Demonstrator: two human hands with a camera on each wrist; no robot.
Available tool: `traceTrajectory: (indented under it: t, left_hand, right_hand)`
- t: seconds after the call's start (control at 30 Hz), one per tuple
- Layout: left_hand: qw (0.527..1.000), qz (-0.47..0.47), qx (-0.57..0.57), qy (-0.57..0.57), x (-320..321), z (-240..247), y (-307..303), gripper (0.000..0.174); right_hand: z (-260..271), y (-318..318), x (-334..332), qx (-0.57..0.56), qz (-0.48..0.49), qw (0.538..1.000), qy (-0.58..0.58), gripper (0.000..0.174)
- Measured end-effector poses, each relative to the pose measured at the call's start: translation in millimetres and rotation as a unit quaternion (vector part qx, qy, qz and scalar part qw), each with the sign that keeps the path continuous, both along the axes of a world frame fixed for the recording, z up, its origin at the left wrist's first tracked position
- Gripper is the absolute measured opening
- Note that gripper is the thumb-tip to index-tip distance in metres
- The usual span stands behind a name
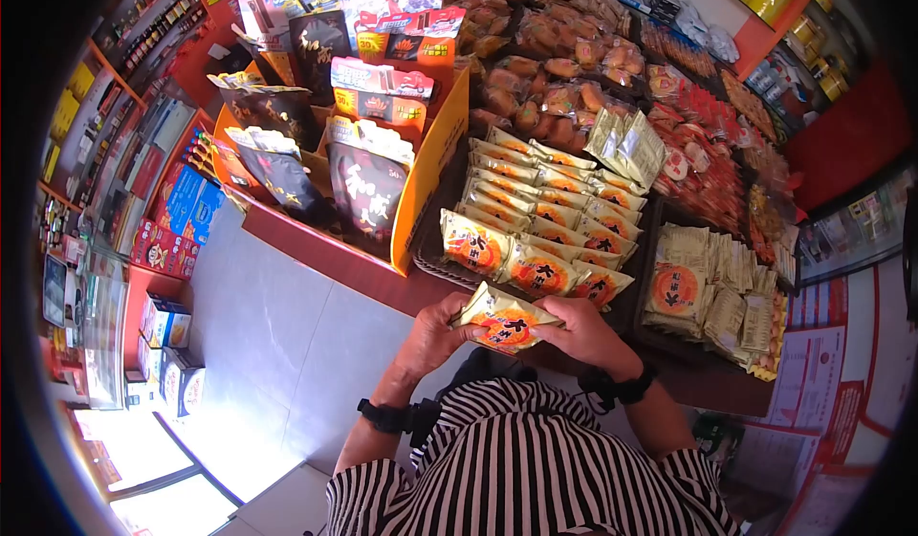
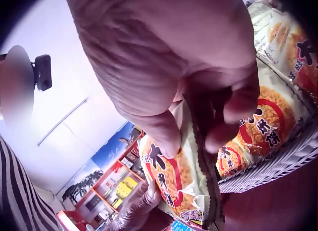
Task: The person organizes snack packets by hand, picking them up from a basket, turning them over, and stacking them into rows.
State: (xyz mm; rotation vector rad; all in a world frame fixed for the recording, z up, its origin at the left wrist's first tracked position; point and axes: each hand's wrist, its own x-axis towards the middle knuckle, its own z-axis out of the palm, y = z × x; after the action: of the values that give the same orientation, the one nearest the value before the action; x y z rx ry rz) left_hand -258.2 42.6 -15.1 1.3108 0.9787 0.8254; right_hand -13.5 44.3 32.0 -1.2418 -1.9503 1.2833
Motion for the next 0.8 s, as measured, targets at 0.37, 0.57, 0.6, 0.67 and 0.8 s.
traceTrajectory:
  t: [0.37, 0.57, 0.6, 0.67, 0.8]
  left_hand:
    - [0.905, 0.295, 0.254, 0.172, -8.1, 10.3, 34.6, 0.03]
    - [0.854, 0.105, 0.397, 0.319, 2.0, -18.9, 34.4, 0.023]
    - [0.848, 0.093, 0.401, 0.334, 4.2, -20.9, 36.3, 0.024]
    - [0.84, 0.086, 0.401, 0.355, 9.0, -24.3, 40.8, 0.023]
    - [0.8, 0.031, 0.405, 0.442, 9.9, -34.1, 52.0, 0.021]
  right_hand:
    - [6.6, 76.3, -37.1, 0.207, -0.066, 0.967, -0.132, 0.02]
    - [-36.1, 83.3, -56.6, 0.186, -0.018, 0.961, -0.206, 0.019]
    - [-37.0, 83.9, -59.6, 0.197, -0.02, 0.954, -0.226, 0.018]
    - [-38.1, 85.7, -64.2, 0.208, -0.022, 0.946, -0.246, 0.017]
    - [-40.9, 90.7, -70.2, 0.201, -0.005, 0.932, -0.302, 0.014]
